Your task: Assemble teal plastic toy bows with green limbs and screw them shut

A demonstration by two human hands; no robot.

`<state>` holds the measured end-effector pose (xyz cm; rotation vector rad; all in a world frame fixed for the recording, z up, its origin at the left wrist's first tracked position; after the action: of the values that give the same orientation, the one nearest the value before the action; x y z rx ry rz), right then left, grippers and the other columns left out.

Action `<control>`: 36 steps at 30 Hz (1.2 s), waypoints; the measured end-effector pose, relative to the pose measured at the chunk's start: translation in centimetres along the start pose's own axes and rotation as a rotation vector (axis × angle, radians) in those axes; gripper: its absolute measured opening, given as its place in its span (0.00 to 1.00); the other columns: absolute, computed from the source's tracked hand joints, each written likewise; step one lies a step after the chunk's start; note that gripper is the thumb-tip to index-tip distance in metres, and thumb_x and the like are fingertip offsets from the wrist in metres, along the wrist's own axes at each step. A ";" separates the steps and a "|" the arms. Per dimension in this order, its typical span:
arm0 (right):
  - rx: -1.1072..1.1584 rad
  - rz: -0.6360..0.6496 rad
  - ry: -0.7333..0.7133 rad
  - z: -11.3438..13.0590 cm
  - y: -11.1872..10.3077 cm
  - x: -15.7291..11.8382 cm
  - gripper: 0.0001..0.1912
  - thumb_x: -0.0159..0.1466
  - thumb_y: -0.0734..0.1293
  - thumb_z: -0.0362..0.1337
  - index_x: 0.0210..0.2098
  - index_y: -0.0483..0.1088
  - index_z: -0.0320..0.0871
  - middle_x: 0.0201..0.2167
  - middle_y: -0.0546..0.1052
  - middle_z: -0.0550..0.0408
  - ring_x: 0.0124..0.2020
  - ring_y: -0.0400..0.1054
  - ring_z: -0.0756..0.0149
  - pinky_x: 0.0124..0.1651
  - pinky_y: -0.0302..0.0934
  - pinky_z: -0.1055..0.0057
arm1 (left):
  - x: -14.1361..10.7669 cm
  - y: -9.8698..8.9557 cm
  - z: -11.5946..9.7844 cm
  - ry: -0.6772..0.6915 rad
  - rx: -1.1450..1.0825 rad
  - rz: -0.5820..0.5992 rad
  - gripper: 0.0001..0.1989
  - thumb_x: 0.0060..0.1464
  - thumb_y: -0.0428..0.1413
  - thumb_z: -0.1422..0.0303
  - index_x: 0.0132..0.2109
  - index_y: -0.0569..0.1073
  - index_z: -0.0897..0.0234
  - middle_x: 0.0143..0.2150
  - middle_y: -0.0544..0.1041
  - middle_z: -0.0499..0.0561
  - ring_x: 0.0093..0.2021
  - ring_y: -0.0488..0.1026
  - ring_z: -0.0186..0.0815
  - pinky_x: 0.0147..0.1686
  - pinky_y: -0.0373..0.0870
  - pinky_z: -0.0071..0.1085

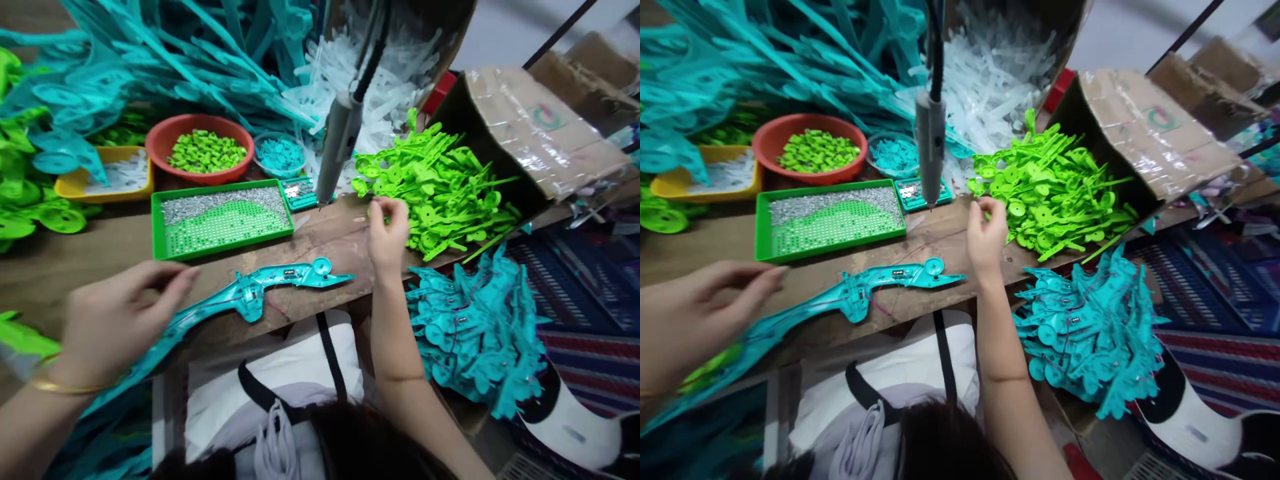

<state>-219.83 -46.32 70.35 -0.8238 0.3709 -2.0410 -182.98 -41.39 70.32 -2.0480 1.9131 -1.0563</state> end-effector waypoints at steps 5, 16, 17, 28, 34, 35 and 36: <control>0.874 0.111 0.172 -0.3 -5.6 -6.6 0.05 0.65 0.62 0.39 0.37 0.57 0.50 0.24 0.68 0.64 0.22 0.65 0.71 0.35 0.67 0.68 | 6.9 13.0 -9.2 0.401 0.127 0.252 0.13 0.59 0.54 0.59 0.31 0.75 0.61 0.22 0.75 0.45 0.19 0.68 0.29 0.22 0.58 0.28; 1.491 0.545 0.603 -4.6 -1.8 -16.4 0.11 0.59 0.73 0.41 0.33 0.69 0.42 0.11 0.55 0.72 0.11 0.43 0.82 0.16 0.53 0.82 | 14.0 36.4 -15.4 0.562 0.465 0.528 0.13 0.59 0.46 0.77 0.47 0.73 0.70 0.50 0.74 0.64 0.52 0.71 0.46 0.50 0.67 0.37; 1.480 0.534 0.627 -5.0 -1.5 -16.5 0.11 0.58 0.73 0.41 0.33 0.70 0.41 0.10 0.55 0.72 0.11 0.44 0.82 0.16 0.53 0.82 | 14.6 37.4 -16.0 0.536 0.410 0.500 0.13 0.60 0.48 0.75 0.50 0.72 0.71 0.51 0.73 0.64 0.53 0.70 0.46 0.51 0.66 0.38; 1.333 0.550 0.726 -6.5 -0.3 -17.4 0.19 0.53 0.76 0.47 0.31 0.70 0.40 0.10 0.60 0.70 0.11 0.51 0.80 0.15 0.47 0.81 | 22.6 41.1 -16.7 -0.344 -0.346 0.336 0.03 0.49 0.57 0.72 0.32 0.74 0.68 0.25 0.75 0.51 0.27 0.74 0.34 0.27 0.68 0.26; 1.285 0.529 0.716 -7.2 -0.7 -17.4 0.18 0.54 0.75 0.48 0.32 0.70 0.40 0.10 0.60 0.70 0.11 0.52 0.80 0.16 0.47 0.80 | 21.5 35.6 -16.4 -0.211 -0.446 0.261 0.02 0.46 0.58 0.71 0.28 0.73 0.66 0.22 0.70 0.46 0.24 0.69 0.30 0.24 0.65 0.24; 1.280 0.525 0.718 -7.2 -0.7 -17.3 0.18 0.54 0.75 0.48 0.32 0.70 0.40 0.10 0.60 0.70 0.11 0.51 0.80 0.16 0.49 0.80 | 21.1 34.6 -16.1 -0.179 -0.461 0.260 0.03 0.45 0.58 0.71 0.28 0.72 0.66 0.22 0.71 0.46 0.24 0.69 0.30 0.24 0.65 0.24; 1.277 0.525 0.720 -7.2 -0.6 -17.2 0.18 0.54 0.75 0.47 0.32 0.71 0.40 0.10 0.60 0.70 0.11 0.50 0.81 0.17 0.51 0.80 | 20.7 33.8 -15.9 -0.153 -0.472 0.269 0.03 0.45 0.59 0.71 0.28 0.72 0.66 0.23 0.71 0.46 0.25 0.69 0.30 0.25 0.66 0.24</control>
<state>-218.27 -32.16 58.24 0.7246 -0.3309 -1.5327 -220.89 -60.90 71.57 -1.9219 2.4367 -0.4018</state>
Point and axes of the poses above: each hand's wrist, its own x-axis towards the middle knuckle, its own y-axis out of the palm, z = x × y, the point moved 8 cm from there along x, towards the middle knuckle
